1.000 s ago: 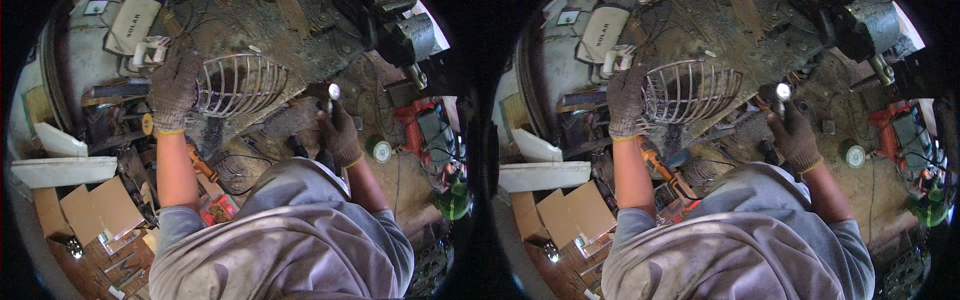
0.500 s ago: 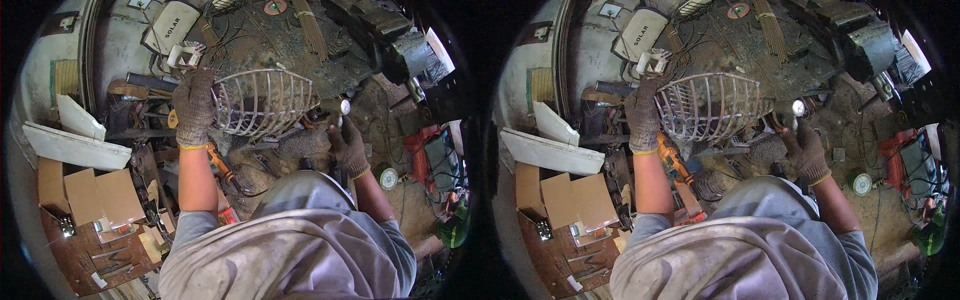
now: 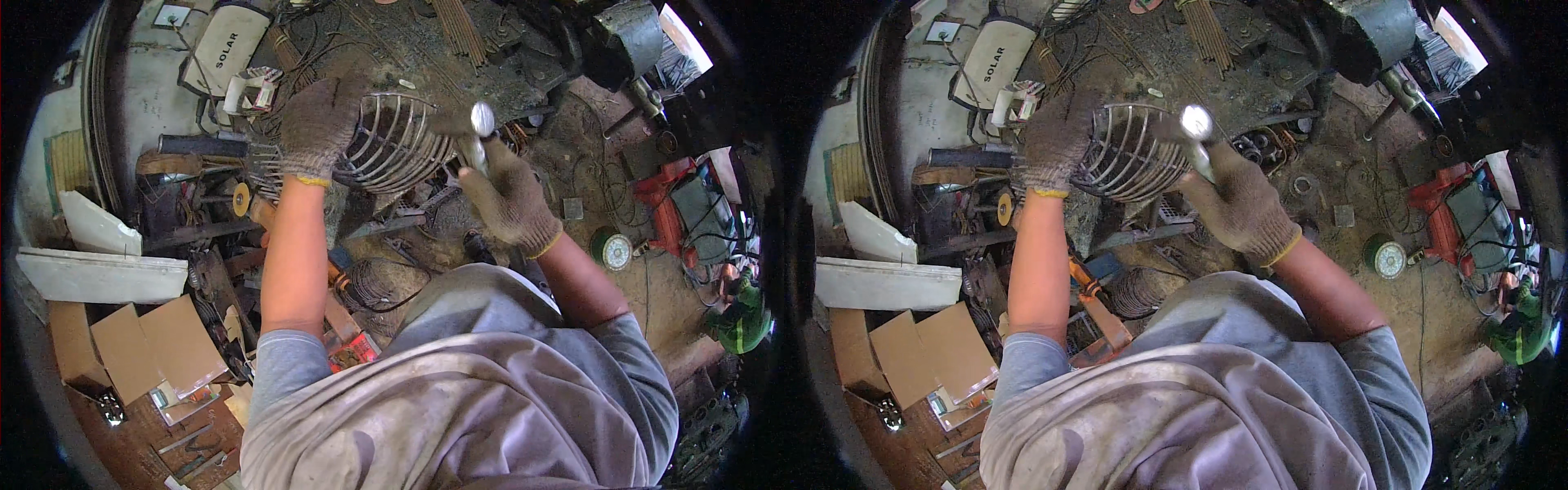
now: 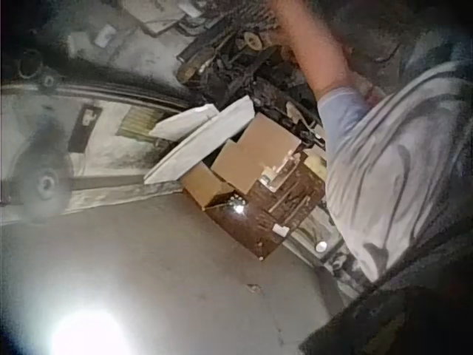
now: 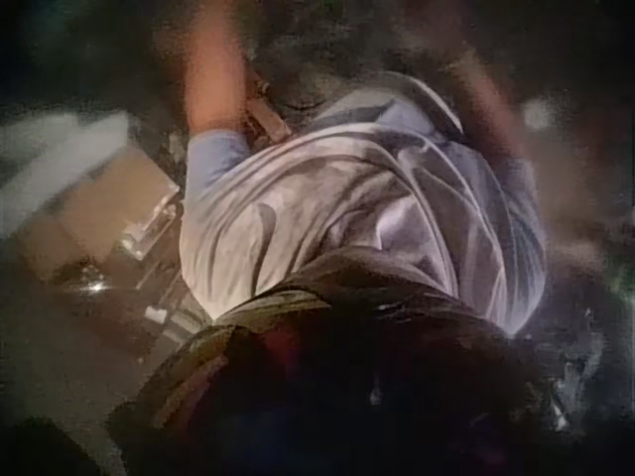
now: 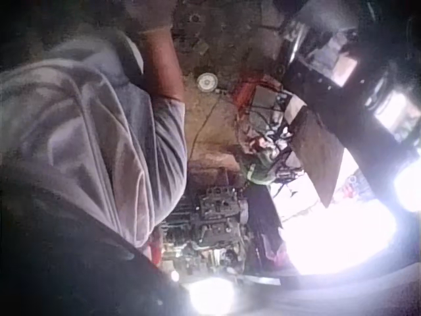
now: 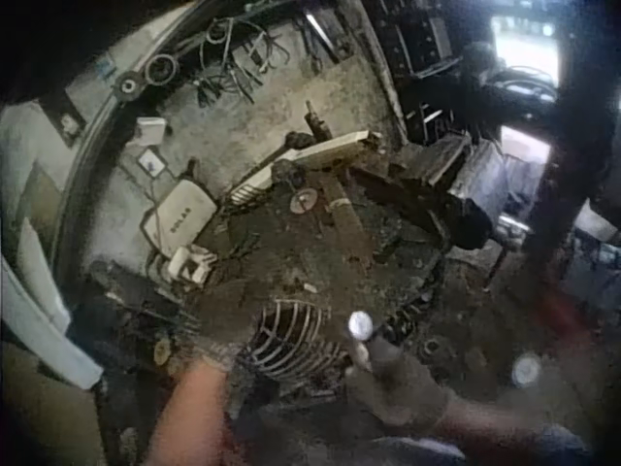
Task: The person holds a curved metal cage and hammers specific spots on it using a hammer while working on a cluttered workbench.
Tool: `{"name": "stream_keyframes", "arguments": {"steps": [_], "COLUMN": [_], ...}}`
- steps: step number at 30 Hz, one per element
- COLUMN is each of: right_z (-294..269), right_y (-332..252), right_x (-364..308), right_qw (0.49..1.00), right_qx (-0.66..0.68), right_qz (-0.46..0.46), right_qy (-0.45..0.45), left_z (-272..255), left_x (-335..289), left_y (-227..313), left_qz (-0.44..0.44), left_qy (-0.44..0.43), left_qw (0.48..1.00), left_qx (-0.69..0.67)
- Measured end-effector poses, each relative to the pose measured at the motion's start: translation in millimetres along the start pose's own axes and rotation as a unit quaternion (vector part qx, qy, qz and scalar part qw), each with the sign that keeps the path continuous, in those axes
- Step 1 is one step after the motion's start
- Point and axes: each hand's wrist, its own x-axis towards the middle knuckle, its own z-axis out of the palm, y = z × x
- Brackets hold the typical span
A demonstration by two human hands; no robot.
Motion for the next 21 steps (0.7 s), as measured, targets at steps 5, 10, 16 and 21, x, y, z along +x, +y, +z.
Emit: {"name": "stream_keyframes", "arguments": {"steps": [5, 10, 16, 21], "right_z": [7, 27, 34, 33], "right_y": [-2, 14, -13, -12], "right_x": [-7, 0, 29, 38], "right_qw": [0.989, 0.993, 0.999, 0.999], "right_qx": [0.084, -0.009, 0.016, 0.011], "right_qz": [-0.057, -0.026, 0.007, 0.045], "right_qy": [0.108, 0.115, 0.037, 0.021], "left_z": [9, 23, 25, 25], "left_x": [0, -3, 0, 1], "left_y": [-12, -25, -27, -27], "left_qz": [0.121, 0.148, 0.178, 0.167], "left_qy": [0.137, 0.149, 0.176, 0.177], "left_qw": [0.980, 0.978, 0.968, 0.970], "left_qx": [-0.074, 0.002, -0.021, 0.018]}}
